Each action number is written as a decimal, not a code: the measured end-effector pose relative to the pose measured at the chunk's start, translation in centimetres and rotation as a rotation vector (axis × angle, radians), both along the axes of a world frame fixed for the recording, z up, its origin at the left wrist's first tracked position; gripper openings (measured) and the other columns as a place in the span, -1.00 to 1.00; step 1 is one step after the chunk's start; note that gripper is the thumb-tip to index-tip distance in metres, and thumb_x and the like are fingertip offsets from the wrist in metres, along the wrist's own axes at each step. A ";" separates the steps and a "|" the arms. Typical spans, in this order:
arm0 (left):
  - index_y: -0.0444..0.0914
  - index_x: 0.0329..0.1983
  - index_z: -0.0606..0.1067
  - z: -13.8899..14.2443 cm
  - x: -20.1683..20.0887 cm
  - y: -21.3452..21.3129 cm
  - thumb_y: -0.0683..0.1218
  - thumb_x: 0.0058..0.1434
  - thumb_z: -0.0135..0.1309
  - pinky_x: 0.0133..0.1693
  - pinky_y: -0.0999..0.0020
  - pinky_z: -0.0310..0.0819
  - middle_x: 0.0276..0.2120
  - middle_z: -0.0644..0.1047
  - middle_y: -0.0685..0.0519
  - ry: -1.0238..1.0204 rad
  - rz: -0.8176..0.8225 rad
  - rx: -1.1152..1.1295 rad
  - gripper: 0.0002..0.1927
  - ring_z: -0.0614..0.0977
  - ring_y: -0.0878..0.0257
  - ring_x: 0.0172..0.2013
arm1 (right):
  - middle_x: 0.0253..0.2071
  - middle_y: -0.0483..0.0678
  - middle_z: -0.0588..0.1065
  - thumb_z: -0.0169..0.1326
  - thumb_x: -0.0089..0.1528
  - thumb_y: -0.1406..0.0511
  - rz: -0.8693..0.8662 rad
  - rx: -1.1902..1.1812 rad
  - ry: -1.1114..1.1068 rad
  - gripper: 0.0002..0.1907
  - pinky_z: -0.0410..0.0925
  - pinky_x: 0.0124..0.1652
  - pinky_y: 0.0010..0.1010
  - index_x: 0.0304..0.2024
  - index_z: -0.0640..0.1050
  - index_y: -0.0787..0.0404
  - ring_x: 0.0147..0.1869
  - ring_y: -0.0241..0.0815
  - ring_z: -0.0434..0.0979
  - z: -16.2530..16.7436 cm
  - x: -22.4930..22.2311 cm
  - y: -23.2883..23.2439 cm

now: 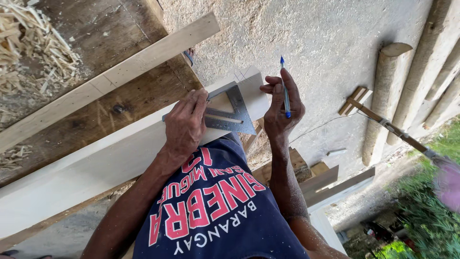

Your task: The person marks a long wooden plank with a pen and uses a speed square and try square to draw straight lines and angles. The person also handles a smaller wooden piece and marks it similarly.

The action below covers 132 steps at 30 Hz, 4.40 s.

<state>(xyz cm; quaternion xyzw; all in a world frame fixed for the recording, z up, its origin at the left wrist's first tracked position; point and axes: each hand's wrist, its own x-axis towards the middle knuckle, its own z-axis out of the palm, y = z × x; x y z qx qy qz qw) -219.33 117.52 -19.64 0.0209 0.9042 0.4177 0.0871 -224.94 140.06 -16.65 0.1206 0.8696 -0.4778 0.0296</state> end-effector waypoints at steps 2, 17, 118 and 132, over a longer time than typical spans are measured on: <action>-0.45 0.20 0.49 0.0 0.0 -0.2 -0.31 0.26 0.11 0.15 0.04 0.55 0.11 0.57 -0.26 -0.015 -0.038 0.014 -0.59 0.61 -0.15 0.14 | -0.06 0.13 0.63 -0.13 0.52 0.35 -0.006 0.002 -0.003 -0.64 0.60 -0.08 -0.33 0.33 0.41 0.39 -0.08 -0.14 0.72 0.0 -0.4 -0.2; -0.52 0.21 0.45 0.6 -0.5 0.4 -0.41 0.16 0.13 0.17 0.06 0.54 0.10 0.54 -0.39 -0.070 -0.169 -0.047 -0.50 0.58 -0.21 0.15 | -0.06 0.17 0.63 -0.15 0.56 0.22 -0.067 -0.072 -0.006 -0.58 0.66 -0.07 -0.26 0.34 0.40 0.38 -0.08 -0.13 0.72 0.1 -0.9 0.4; -0.09 0.56 0.11 1.1 39.2 -28.6 -0.13 0.31 0.04 0.41 -0.46 -0.26 0.58 -0.10 -0.02 -0.327 0.867 -0.266 -0.25 -0.13 -0.14 0.54 | -0.16 0.15 0.49 0.14 0.09 0.61 1.692 -0.090 0.119 -0.77 0.41 -0.12 -0.11 -0.23 0.49 0.35 -0.08 0.18 0.54 -3.4 28.6 -49.6; -0.19 0.48 0.30 1.4 39.3 -28.5 -0.10 0.36 0.01 0.35 -0.57 -0.23 0.47 0.17 -0.02 -0.259 0.983 -0.230 -0.41 -0.03 -0.01 0.54 | -0.20 0.12 0.55 0.19 0.07 0.62 1.685 -0.061 0.164 -0.77 0.45 -0.10 -0.20 -0.23 0.55 0.37 -0.11 0.10 0.58 -3.0 28.6 -50.5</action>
